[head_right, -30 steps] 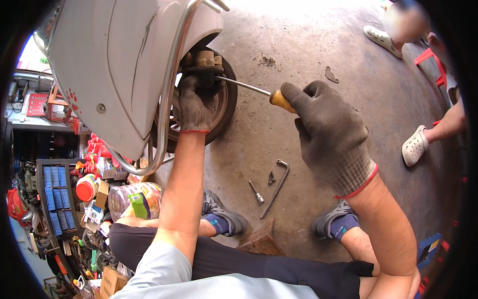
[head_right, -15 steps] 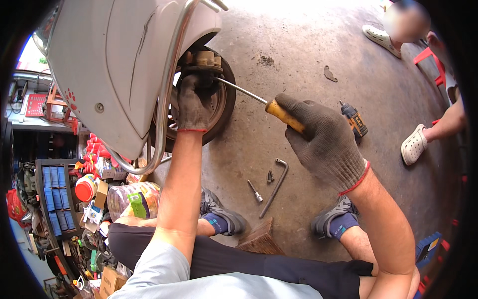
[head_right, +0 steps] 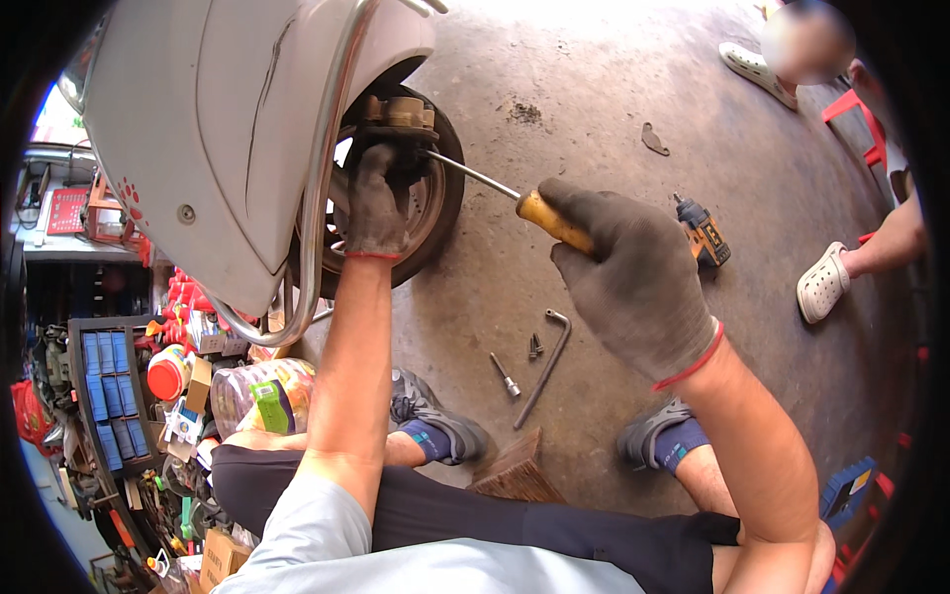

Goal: Using a screwdriver and air compressor hose to service or repair a scooter's wheel and internal components.

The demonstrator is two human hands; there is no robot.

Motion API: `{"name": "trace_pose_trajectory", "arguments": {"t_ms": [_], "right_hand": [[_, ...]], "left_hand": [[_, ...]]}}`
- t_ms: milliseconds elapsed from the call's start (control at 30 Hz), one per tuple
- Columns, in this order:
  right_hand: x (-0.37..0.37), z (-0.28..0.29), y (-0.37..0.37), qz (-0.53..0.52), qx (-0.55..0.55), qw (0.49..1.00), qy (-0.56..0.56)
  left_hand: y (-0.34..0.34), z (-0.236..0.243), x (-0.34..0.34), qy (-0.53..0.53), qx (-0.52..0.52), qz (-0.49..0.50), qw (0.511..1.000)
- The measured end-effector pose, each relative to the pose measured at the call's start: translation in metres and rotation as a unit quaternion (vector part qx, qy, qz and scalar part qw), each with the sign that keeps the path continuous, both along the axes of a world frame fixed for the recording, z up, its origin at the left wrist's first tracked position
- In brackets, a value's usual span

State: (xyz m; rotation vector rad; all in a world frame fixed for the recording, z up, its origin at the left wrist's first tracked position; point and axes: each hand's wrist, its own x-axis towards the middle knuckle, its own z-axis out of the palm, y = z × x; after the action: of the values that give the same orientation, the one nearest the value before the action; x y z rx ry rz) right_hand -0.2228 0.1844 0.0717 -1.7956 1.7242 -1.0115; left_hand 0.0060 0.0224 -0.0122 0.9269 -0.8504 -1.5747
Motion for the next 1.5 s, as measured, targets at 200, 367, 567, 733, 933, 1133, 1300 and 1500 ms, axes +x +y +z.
{"name": "trace_pose_trajectory", "arguments": {"t_ms": [200, 367, 567, 733, 933, 1133, 1300, 1500], "right_hand": [[0.001, -0.011, 0.002, -0.011, -0.025, 0.998, 0.055], [0.002, -0.016, 0.001, -0.031, 0.000, 0.996, -0.078], [0.002, -0.010, -0.002, -0.029, -0.009, 0.999, -0.041], [0.001, -0.011, -0.002, -0.011, -0.009, 0.999, 0.037], [0.003, -0.017, -0.003, -0.020, -0.010, 0.999, -0.036], [-0.001, -0.016, -0.007, -0.003, 0.055, 0.997, -0.051], [-0.003, -0.015, -0.008, 0.010, -0.004, 1.000, -0.005], [-0.011, -0.016, -0.011, 0.026, 0.055, 0.997, -0.042]], "left_hand": [[-0.004, -0.005, 0.001, -0.001, -0.050, -0.004, 0.999], [-0.007, -0.005, 0.005, -0.002, -0.063, -0.035, 0.997], [-0.006, -0.001, 0.005, 0.045, -0.055, -0.053, 0.996], [-0.004, -0.001, 0.004, -0.010, -0.045, 0.005, 0.999], [-0.010, -0.002, 0.008, -0.028, -0.071, -0.014, 0.997], [-0.010, -0.010, 0.015, -0.049, -0.045, 0.000, 0.998], [-0.013, -0.012, 0.023, -0.100, -0.125, -0.022, 0.987], [-0.011, -0.008, 0.025, -0.103, -0.134, 0.000, 0.986]]}}
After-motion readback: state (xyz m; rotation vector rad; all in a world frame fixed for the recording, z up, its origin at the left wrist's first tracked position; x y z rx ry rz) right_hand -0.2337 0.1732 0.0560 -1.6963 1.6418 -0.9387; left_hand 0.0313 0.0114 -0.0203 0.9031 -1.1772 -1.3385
